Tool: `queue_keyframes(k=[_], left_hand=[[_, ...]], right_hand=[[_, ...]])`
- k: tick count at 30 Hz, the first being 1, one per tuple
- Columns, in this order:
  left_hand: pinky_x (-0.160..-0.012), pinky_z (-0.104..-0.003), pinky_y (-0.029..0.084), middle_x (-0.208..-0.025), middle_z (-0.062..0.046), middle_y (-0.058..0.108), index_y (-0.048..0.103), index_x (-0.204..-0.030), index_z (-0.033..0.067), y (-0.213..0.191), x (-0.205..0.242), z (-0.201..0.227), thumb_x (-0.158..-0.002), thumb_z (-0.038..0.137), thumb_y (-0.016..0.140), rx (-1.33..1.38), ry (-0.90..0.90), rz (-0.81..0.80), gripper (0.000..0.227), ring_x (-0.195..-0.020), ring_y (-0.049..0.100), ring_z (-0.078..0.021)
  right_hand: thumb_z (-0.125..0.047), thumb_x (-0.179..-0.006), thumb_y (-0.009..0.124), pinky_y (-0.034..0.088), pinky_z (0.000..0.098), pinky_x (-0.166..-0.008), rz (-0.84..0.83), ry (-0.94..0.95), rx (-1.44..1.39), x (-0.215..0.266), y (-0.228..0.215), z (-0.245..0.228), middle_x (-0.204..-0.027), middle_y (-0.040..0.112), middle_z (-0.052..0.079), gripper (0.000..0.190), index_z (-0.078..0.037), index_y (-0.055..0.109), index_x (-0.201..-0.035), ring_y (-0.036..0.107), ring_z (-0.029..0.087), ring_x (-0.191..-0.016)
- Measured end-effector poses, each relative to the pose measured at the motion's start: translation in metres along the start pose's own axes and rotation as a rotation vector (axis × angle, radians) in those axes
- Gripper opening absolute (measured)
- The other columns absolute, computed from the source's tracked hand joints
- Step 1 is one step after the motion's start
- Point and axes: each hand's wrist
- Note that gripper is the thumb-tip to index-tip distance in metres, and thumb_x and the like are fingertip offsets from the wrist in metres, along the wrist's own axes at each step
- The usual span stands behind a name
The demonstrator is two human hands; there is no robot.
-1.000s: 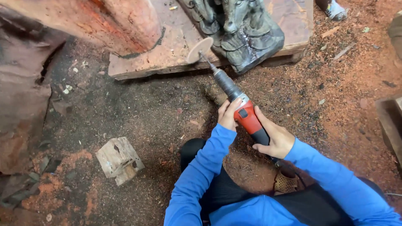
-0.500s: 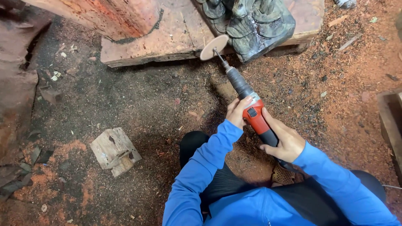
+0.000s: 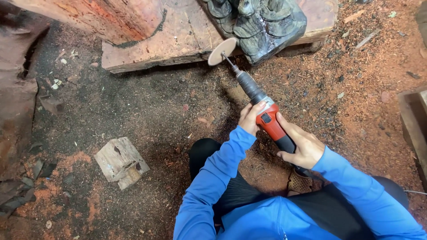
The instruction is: Using a handheld rotary tool with a sanding attachment to smooth the surface of a carved wooden statue.
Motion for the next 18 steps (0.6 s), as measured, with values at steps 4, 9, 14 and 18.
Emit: queue_keyframes(k=[4, 9, 14, 18], left_hand=[[-0.07, -0.061, 0.058, -0.12, -0.024, 0.05, 0.066, -0.125, 0.0021, 0.004, 0.006, -0.013, -0.072, 0.048, 0.091, -0.011, -0.018, 0.025, 0.074, -0.097, 0.066, -0.0407], [-0.075, -0.056, 0.059, -0.12, -0.022, 0.047, 0.065, -0.127, -0.0001, 0.018, 0.034, -0.012, -0.075, 0.047, 0.088, -0.008, -0.053, -0.025, 0.073, -0.102, 0.063, -0.0387], [-0.072, -0.05, 0.062, -0.105, -0.02, 0.059, 0.069, -0.121, 0.0026, 0.009, 0.035, -0.038, -0.079, 0.046, 0.087, -0.049, -0.008, -0.144, 0.063, -0.095, 0.067, -0.0336], [-0.08, -0.046, 0.062, -0.102, -0.016, 0.067, 0.071, -0.12, 0.0025, 0.018, 0.044, -0.036, -0.095, 0.06, 0.07, -0.114, 0.052, -0.16, 0.062, -0.1, 0.067, -0.0258]], right_hand=[[-0.024, -0.065, 0.088, 0.057, 0.0666, -0.088, -0.022, 0.047, 0.018, 0.012, -0.003, 0.002, -0.143, 0.055, 0.021, 0.121, -0.029, 0.021, -0.165, 0.063, 0.052, -0.116], [-0.026, -0.063, 0.089, 0.059, 0.0648, -0.086, -0.049, 0.095, 0.064, 0.034, -0.008, 0.007, -0.143, 0.055, 0.019, 0.121, -0.03, 0.023, -0.164, 0.065, 0.051, -0.113], [-0.027, -0.062, 0.089, 0.06, 0.0654, -0.085, -0.025, 0.079, 0.103, 0.058, -0.004, 0.018, -0.142, 0.056, 0.019, 0.12, -0.029, 0.025, -0.163, 0.066, 0.053, -0.11], [-0.028, -0.06, 0.088, 0.061, 0.0639, -0.083, 0.026, 0.036, 0.156, 0.072, -0.001, 0.031, -0.141, 0.057, 0.018, 0.117, -0.028, 0.031, -0.162, 0.067, 0.051, -0.108]])
Point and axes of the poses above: each hand's wrist, its own x-axis away from the middle knuckle, its own y-axis out of the palm, z = x × y
